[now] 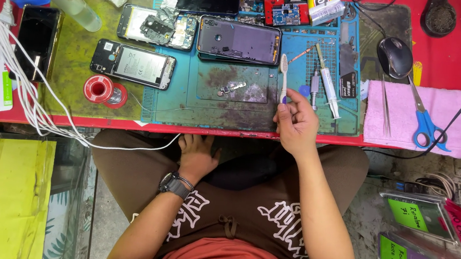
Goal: Cleaning and inspecting internal components of a mobile phone using a brush and specialized tools.
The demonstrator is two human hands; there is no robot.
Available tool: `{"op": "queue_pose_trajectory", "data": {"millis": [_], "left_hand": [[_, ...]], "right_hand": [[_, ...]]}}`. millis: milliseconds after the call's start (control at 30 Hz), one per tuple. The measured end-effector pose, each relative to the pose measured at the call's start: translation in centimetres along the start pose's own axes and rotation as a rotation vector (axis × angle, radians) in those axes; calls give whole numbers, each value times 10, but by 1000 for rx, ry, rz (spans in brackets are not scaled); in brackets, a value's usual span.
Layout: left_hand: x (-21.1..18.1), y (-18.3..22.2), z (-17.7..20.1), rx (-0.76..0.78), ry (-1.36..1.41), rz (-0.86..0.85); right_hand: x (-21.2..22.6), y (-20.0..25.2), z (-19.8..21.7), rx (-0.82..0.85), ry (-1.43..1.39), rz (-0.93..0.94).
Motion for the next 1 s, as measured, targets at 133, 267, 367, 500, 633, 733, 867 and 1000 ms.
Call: {"op": "queue_pose_trajectory", "data": {"millis": [133, 267, 367, 500, 633, 733, 867, 1000], "left_hand": [[1, -3, -7, -1, 1, -4], [7, -11, -35, 60, -5, -5], [9, -14, -38, 72, 5, 5], [10, -6, -23, 43, -1, 43], [20, -8, -41, 94, 36, 87], [16, -11, -32, 117, 21, 84], [18, -18, -33, 206, 61, 110], [24, -29, -56, 315, 71, 98]], "right_hand": [[1, 0, -1, 3, 6, 4], [0, 0, -1, 5, 2, 8], [-1, 0, -1, 4, 5, 7], [2, -1, -2, 2, 2, 3], [0, 0, -1, 3, -6, -5], [1, 0, -1, 8, -5, -6], [-2, -2, 0, 11, -22, -4], [-3, -3, 1, 14, -56, 12]]}}
Point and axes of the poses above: each hand's wrist, its own y-axis away from the middle knuckle, its own z-axis out of the back of the hand, x = y × z, the point moved 5 cm from there along -y, towards the middle knuckle, and after that the axes turned 3 degrees about y, right-handed, at the moved point
